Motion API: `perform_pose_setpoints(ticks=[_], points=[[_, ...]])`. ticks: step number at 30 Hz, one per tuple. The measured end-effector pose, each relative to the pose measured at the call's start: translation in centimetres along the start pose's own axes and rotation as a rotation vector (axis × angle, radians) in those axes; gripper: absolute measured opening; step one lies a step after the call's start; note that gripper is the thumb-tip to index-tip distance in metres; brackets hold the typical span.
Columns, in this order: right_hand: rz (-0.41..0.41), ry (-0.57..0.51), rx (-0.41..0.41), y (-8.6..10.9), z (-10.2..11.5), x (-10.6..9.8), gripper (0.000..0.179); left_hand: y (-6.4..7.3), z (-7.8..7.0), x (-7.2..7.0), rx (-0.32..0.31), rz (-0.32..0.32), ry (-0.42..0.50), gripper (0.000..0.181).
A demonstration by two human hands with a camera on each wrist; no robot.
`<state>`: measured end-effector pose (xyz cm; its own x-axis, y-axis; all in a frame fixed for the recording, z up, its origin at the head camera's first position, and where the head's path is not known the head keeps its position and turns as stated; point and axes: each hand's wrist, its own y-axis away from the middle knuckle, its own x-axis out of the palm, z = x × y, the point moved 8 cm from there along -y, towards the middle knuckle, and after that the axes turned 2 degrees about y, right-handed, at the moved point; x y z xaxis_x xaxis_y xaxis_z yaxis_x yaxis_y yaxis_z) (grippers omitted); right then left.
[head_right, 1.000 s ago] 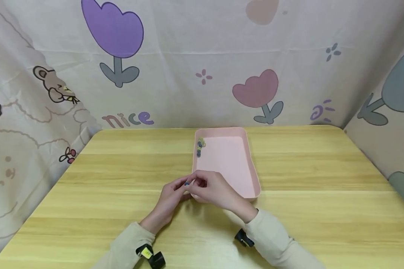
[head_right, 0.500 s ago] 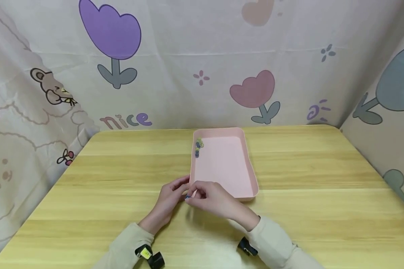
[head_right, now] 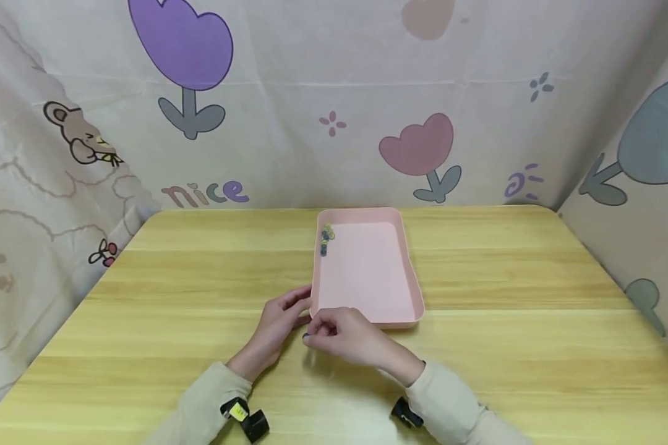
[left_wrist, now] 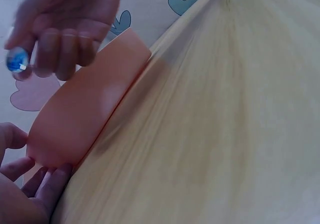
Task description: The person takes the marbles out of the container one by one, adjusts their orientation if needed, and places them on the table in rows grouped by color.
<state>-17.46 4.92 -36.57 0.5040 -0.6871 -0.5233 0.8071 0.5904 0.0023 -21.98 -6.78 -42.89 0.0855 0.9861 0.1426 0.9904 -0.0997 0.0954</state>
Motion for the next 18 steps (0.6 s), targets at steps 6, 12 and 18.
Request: perform_pose_setpoints(ticks=[6, 12, 18], points=[[0.005, -0.009, 0.052, 0.7, -0.9, 0.2, 0.007, -0.3, -0.3, 0.3, 0.001, 0.014, 0.000, 0.039], [0.006, -0.048, 0.052, 1.0, -1.6, 1.1, 0.005, -0.1, 0.0, 0.3, -0.017, 0.005, 0.002, 0.039], [0.016, -0.054, 0.024, 1.0, -1.8, 2.1, 0.003, 0.1, 0.1, -0.1, -0.011, -0.008, -0.010, 0.039]])
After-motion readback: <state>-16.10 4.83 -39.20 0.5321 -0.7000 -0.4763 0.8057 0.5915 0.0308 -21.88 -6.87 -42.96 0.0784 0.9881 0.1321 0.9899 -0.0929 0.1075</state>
